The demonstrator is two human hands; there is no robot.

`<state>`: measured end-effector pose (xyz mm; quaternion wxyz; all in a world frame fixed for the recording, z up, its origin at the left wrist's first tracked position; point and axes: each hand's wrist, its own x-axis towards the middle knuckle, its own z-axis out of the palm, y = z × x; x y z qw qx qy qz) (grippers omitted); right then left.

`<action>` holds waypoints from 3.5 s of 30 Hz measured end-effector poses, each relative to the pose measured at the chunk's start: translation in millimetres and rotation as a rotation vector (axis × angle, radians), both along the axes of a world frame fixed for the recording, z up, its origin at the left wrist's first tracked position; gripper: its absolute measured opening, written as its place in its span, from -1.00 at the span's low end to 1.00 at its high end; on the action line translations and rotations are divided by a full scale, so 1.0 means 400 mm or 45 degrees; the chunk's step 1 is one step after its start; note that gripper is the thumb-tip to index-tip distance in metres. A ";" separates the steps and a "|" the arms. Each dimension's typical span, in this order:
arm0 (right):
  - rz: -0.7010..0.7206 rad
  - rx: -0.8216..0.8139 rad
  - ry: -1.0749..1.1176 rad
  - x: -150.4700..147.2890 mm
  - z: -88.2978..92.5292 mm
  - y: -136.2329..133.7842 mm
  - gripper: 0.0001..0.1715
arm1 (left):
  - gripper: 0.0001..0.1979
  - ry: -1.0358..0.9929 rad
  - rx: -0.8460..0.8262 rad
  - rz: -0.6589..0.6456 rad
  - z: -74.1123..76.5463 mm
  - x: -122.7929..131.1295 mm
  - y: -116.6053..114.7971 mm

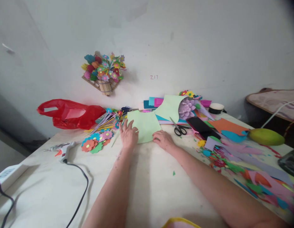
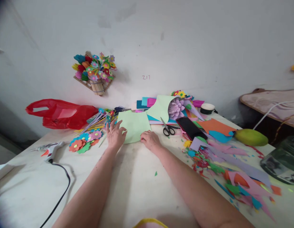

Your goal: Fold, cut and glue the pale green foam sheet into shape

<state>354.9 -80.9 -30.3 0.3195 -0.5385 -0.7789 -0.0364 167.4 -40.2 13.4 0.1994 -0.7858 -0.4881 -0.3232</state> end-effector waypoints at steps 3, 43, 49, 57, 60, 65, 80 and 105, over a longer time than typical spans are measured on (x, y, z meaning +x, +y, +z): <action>-0.030 -0.029 0.008 -0.004 0.008 -0.002 -0.95 | -0.91 0.027 -0.046 -0.026 0.011 0.009 -0.003; -0.067 -0.131 0.063 -0.019 0.007 0.015 -0.96 | -0.91 -0.176 -0.728 -0.616 -0.062 0.024 0.026; -0.101 -0.143 0.022 -0.022 0.009 0.017 -0.88 | -0.87 -0.118 -0.732 -0.553 -0.059 0.029 0.022; -0.158 -0.138 -0.068 -0.028 0.015 0.012 -0.84 | -0.88 -0.027 -0.694 -0.504 -0.056 0.034 0.015; -0.182 -0.141 -0.066 -0.029 0.017 0.011 -0.84 | -0.93 -0.024 -0.648 -0.485 -0.060 0.034 0.014; -0.198 -0.162 -0.074 -0.031 0.020 0.013 -0.82 | -0.68 -0.018 -0.592 -0.447 -0.068 0.035 0.011; -0.073 -0.158 0.070 -0.004 0.006 0.030 -0.87 | -0.51 0.155 -0.577 -0.338 -0.072 0.050 -0.001; -0.045 -0.148 -0.021 0.065 0.011 0.018 -0.86 | -0.57 0.208 -0.637 -0.295 -0.072 0.040 0.006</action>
